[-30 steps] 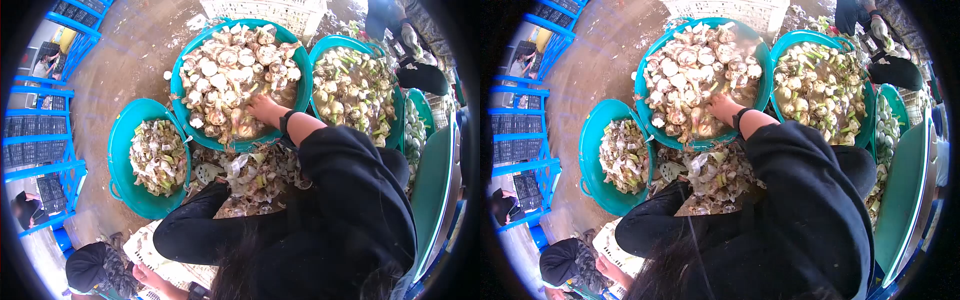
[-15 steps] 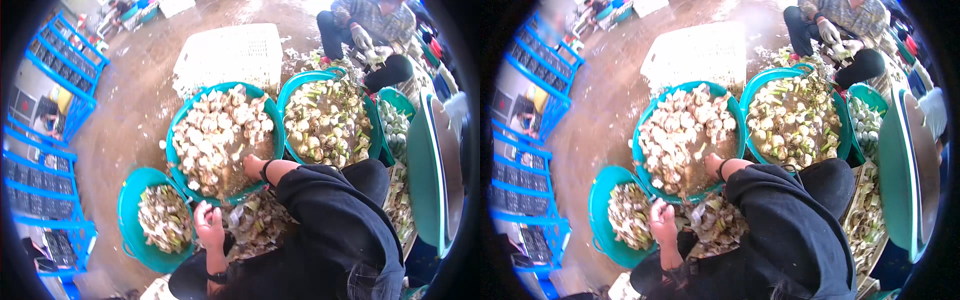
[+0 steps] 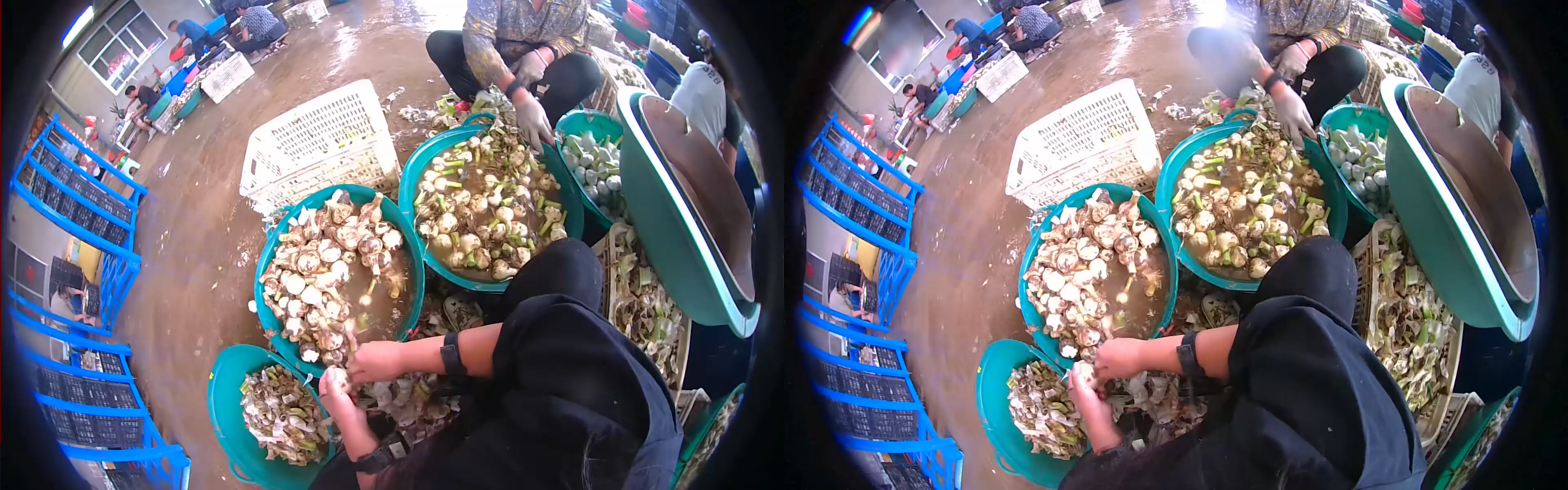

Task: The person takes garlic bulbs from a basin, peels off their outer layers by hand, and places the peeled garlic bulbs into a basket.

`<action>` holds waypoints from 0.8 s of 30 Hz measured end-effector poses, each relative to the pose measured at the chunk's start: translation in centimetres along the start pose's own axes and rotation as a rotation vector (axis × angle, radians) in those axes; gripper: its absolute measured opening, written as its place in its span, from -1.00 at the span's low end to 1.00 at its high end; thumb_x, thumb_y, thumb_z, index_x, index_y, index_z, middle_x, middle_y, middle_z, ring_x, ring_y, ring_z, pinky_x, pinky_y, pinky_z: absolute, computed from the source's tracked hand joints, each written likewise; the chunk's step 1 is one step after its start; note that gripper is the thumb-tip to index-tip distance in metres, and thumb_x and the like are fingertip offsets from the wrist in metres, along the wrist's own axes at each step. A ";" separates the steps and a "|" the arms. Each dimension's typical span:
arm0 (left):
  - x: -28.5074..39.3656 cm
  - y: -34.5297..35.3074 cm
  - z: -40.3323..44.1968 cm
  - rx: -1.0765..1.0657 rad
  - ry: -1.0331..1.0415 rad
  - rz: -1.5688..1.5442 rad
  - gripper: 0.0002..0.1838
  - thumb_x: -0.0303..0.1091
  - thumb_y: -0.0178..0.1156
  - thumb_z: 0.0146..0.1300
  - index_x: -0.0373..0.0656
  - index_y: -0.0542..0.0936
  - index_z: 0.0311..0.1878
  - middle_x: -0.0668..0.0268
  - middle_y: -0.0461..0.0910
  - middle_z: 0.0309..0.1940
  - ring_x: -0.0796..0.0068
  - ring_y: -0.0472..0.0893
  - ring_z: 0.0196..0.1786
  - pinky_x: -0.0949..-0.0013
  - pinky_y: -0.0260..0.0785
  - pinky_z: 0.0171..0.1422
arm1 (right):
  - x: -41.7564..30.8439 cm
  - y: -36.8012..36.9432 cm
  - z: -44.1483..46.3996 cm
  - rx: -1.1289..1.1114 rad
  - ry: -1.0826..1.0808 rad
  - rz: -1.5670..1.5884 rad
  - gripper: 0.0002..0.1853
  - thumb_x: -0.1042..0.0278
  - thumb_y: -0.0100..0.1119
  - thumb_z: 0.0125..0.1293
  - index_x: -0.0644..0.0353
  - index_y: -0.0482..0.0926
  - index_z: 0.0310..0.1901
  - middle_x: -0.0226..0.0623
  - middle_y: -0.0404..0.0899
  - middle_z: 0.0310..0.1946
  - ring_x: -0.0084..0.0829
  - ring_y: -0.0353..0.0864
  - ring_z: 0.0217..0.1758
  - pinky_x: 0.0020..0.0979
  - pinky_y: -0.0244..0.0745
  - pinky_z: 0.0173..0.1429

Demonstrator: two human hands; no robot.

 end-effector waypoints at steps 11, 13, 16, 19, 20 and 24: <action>-3.3 -2.0 0.2 -0.155 -0.214 -0.085 -0.72 -0.23 0.07 0.10 -0.22 0.52 -0.21 0.37 0.51 -0.38 0.59 0.48 -0.41 0.56 0.27 -0.50 | 1.4 4.2 -1.1 -0.149 0.381 0.212 -0.78 0.27 0.08 0.02 0.27 0.55 -0.56 -0.14 0.56 -0.57 -0.27 0.57 -0.55 -0.33 0.52 -0.44; -2.4 -0.8 -0.3 -0.279 -0.003 -0.058 -0.62 -0.24 0.03 0.11 -0.25 0.45 -0.03 0.34 0.49 -0.28 0.56 0.49 -0.28 0.52 0.35 -0.32 | 2.4 4.5 -3.9 -0.039 0.882 1.123 -0.70 0.21 0.02 0.21 0.32 0.54 -0.43 -0.18 0.55 -0.54 -0.34 0.57 -0.53 -0.38 0.54 -0.46; -0.6 0.1 -1.0 -0.530 0.107 -0.036 -0.49 -0.21 0.01 0.18 -0.32 0.32 0.14 0.25 0.46 -0.14 0.51 0.46 -0.09 0.45 0.27 0.05 | 2.8 5.2 -3.8 0.044 0.733 1.278 -0.59 0.05 -0.07 0.28 0.33 0.50 -0.24 -0.25 0.52 -0.52 -0.41 0.54 -0.53 -0.43 0.53 -0.45; -1.8 -0.2 -0.8 -0.598 -0.089 0.370 -0.47 -0.29 0.12 0.18 -0.23 0.29 0.21 0.37 0.45 -0.16 0.68 0.41 -0.24 0.59 0.31 -0.13 | 3.7 3.7 -3.1 0.092 0.450 0.398 -0.66 0.07 0.04 0.20 0.22 0.58 -0.36 -0.36 0.55 -0.56 -0.49 0.53 -0.59 -0.40 0.38 -0.55; -1.1 0.8 -1.9 -0.632 -0.021 0.386 -0.45 -0.41 0.18 0.12 -0.18 0.29 0.21 0.44 0.43 -0.18 0.73 0.35 -0.31 0.64 0.30 -0.20 | 3.7 3.5 -3.4 0.048 0.586 0.546 -0.66 0.09 0.06 0.18 0.25 0.58 -0.42 -0.35 0.54 -0.58 -0.48 0.52 -0.62 -0.41 0.38 -0.58; 1.1 1.7 -4.1 -0.536 0.798 0.780 -0.57 -0.53 0.11 0.07 -0.26 0.40 0.08 0.06 0.45 -0.02 0.28 0.47 0.01 0.37 0.31 0.07 | 4.5 3.5 -4.4 0.068 0.941 1.015 -0.73 0.22 0.04 0.22 0.29 0.54 -0.35 -0.32 0.53 -0.55 -0.51 0.50 -0.65 -0.51 0.39 -0.67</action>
Point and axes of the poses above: each hand's wrist, its own z-axis towards the middle knuckle, its own y-axis out of the palm, x = y × z, the point moved 5 cm from there along z, towards the middle knuckle
